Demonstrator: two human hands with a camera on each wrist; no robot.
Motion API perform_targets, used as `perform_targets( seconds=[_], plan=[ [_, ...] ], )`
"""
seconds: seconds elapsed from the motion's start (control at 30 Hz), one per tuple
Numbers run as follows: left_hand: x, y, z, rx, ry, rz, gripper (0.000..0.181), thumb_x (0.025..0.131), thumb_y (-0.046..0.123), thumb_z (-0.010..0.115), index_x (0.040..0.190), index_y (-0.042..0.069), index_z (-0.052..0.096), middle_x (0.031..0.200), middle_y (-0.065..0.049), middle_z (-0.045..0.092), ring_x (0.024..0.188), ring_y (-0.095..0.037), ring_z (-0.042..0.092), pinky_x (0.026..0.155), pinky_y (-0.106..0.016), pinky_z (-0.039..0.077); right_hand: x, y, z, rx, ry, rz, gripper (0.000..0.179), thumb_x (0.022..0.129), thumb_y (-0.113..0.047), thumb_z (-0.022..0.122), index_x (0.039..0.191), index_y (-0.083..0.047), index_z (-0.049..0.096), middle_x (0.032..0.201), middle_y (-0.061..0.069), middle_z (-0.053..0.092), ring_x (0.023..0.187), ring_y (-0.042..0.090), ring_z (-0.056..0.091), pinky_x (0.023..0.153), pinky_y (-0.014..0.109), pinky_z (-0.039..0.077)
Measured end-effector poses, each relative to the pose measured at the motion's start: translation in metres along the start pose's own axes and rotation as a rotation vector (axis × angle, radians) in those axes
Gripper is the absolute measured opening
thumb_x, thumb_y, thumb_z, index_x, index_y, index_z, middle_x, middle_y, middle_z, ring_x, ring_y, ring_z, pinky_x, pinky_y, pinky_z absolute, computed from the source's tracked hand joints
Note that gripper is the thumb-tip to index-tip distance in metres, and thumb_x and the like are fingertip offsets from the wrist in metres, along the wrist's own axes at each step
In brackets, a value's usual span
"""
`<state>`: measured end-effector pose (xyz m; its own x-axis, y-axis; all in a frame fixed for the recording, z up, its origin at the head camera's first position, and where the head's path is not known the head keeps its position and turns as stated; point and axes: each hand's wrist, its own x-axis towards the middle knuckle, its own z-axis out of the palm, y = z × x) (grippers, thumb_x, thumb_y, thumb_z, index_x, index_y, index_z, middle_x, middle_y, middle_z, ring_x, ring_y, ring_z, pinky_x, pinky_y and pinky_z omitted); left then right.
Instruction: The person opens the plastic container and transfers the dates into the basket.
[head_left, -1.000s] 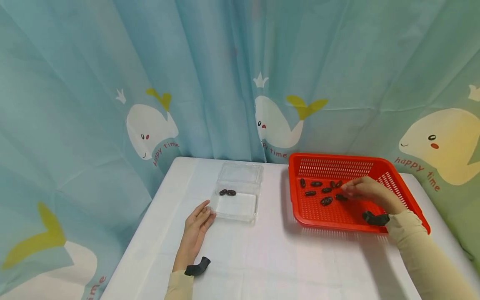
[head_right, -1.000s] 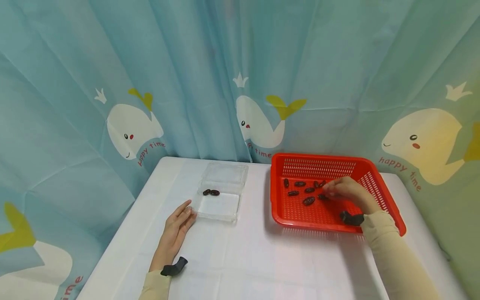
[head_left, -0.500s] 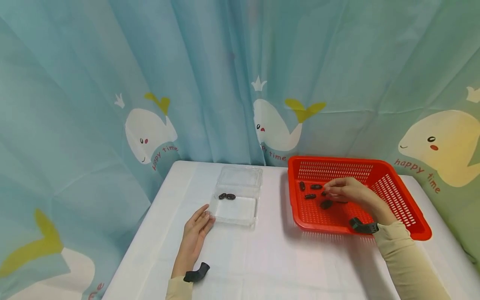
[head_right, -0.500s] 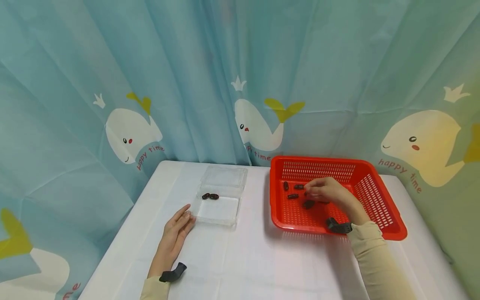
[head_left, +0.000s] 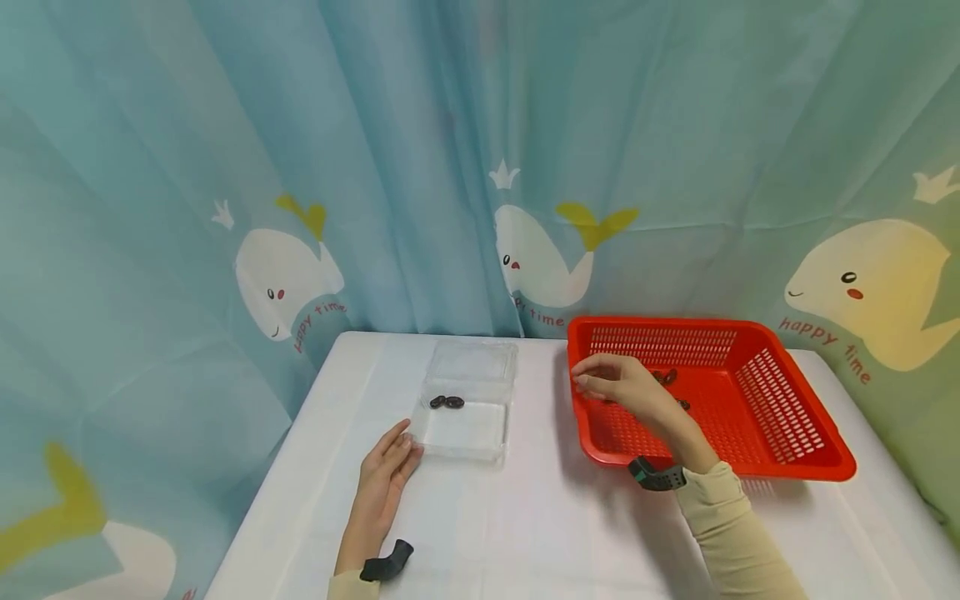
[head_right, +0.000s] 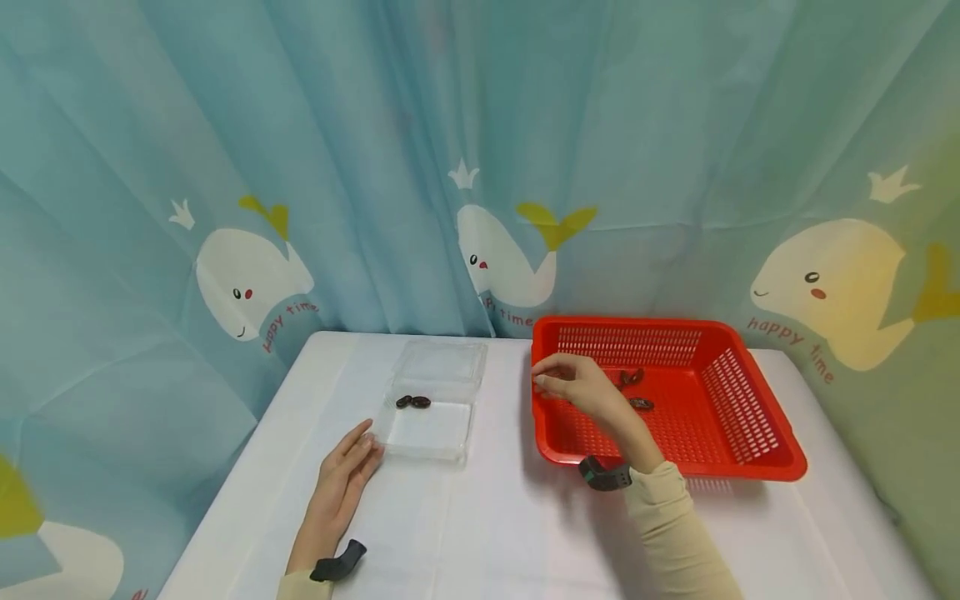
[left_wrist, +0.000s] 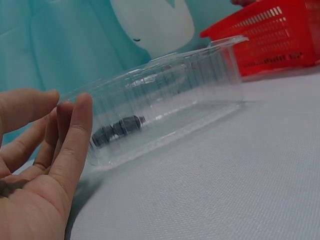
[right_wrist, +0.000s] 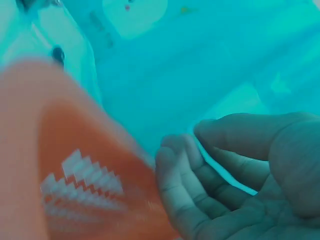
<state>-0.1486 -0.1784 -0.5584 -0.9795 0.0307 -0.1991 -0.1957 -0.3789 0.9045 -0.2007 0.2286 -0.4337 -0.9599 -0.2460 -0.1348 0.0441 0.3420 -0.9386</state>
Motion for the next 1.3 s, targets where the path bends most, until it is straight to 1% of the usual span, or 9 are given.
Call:
perform_targets(
  seconds=[0.1,0.27,0.4,0.53,0.6,0.77,0.97,1.13,1.3],
  plan=[
    [-0.002,-0.001,-0.001,0.002,0.0,0.001,0.055,0.108,0.012,0.056,0.158,0.001,0.035,0.117,0.002,0.052,0.108,-0.005,0.063,0.109,-0.02,0.054,0.005,-0.004,0.021,0.04,0.001,-0.052,0.027,0.102,-0.018,0.067,0.124,-0.002,0.067,0.11,0.01,0.073,0.1,0.021,0.073,0.089,0.03,0.063],
    [-0.002,0.0,0.0,-0.019,-0.001,-0.003,0.055,0.108,0.012,0.056,0.158,0.001,0.035,0.117,0.002,0.054,0.107,-0.005,0.063,0.108,-0.021,0.055,0.013,-0.006,0.051,0.106,-0.013,-0.159,0.026,0.103,-0.012,0.065,0.124,0.004,0.066,0.113,0.018,0.072,0.096,0.013,0.073,0.09,0.027,0.064],
    [-0.001,0.002,0.001,-0.024,-0.003,0.0,0.056,0.108,0.012,0.057,0.158,0.001,0.035,0.115,0.002,0.056,0.107,-0.006,0.065,0.107,-0.021,0.056,0.016,-0.004,0.071,0.173,-0.025,-0.203,0.027,0.103,-0.009,0.064,0.125,0.007,0.065,0.115,0.019,0.071,0.097,0.013,0.072,0.09,0.027,0.065],
    [0.0,0.002,0.002,-0.017,-0.005,0.013,0.056,0.108,0.012,0.057,0.158,0.001,0.036,0.116,0.001,0.056,0.106,-0.006,0.065,0.107,-0.021,0.056,0.02,-0.006,0.091,0.202,-0.051,-0.258,0.028,0.103,-0.005,0.061,0.126,0.01,0.063,0.12,0.028,0.067,0.1,0.015,0.072,0.093,0.028,0.065],
    [0.001,0.003,0.001,-0.016,0.002,0.016,0.056,0.108,0.012,0.058,0.158,0.001,0.036,0.117,0.001,0.056,0.106,-0.006,0.065,0.106,-0.021,0.056,0.024,-0.006,0.102,0.201,-0.06,-0.289,0.029,0.103,-0.003,0.06,0.127,0.012,0.061,0.123,0.034,0.064,0.104,0.023,0.073,0.093,0.028,0.064],
    [-0.002,0.002,0.0,-0.003,0.014,0.007,0.056,0.107,0.013,0.058,0.158,0.001,0.036,0.12,0.0,0.056,0.106,-0.006,0.065,0.106,-0.021,0.056,0.027,-0.007,0.135,0.205,-0.014,-0.277,0.028,0.101,0.0,0.062,0.127,0.011,0.063,0.126,0.036,0.063,0.113,0.046,0.068,0.092,0.022,0.063],
    [-0.007,-0.001,-0.003,0.022,0.034,0.009,0.058,0.107,0.014,0.06,0.158,0.001,0.037,0.122,-0.001,0.055,0.107,-0.006,0.064,0.106,-0.021,0.056,0.03,-0.003,0.169,0.12,0.09,-0.283,0.025,0.099,0.0,0.064,0.123,0.003,0.068,0.124,0.025,0.07,0.116,0.037,0.07,0.1,0.039,0.063],
    [-0.008,-0.002,-0.004,0.023,0.035,0.004,0.057,0.107,0.014,0.06,0.157,0.001,0.038,0.119,0.0,0.055,0.107,-0.006,0.064,0.106,-0.021,0.056,0.034,-0.006,0.183,0.078,0.148,-0.278,0.027,0.098,0.002,0.064,0.124,0.001,0.069,0.125,0.021,0.072,0.118,0.038,0.069,0.104,0.054,0.059],
    [-0.006,-0.001,-0.002,0.019,0.002,0.014,0.057,0.107,0.015,0.059,0.158,0.002,0.037,0.122,-0.002,0.055,0.109,-0.006,0.064,0.108,-0.021,0.055,0.043,-0.009,0.188,0.02,0.156,-0.259,0.032,0.097,0.002,0.063,0.129,0.005,0.066,0.131,0.023,0.069,0.122,0.041,0.067,0.106,0.054,0.058]
  ],
)
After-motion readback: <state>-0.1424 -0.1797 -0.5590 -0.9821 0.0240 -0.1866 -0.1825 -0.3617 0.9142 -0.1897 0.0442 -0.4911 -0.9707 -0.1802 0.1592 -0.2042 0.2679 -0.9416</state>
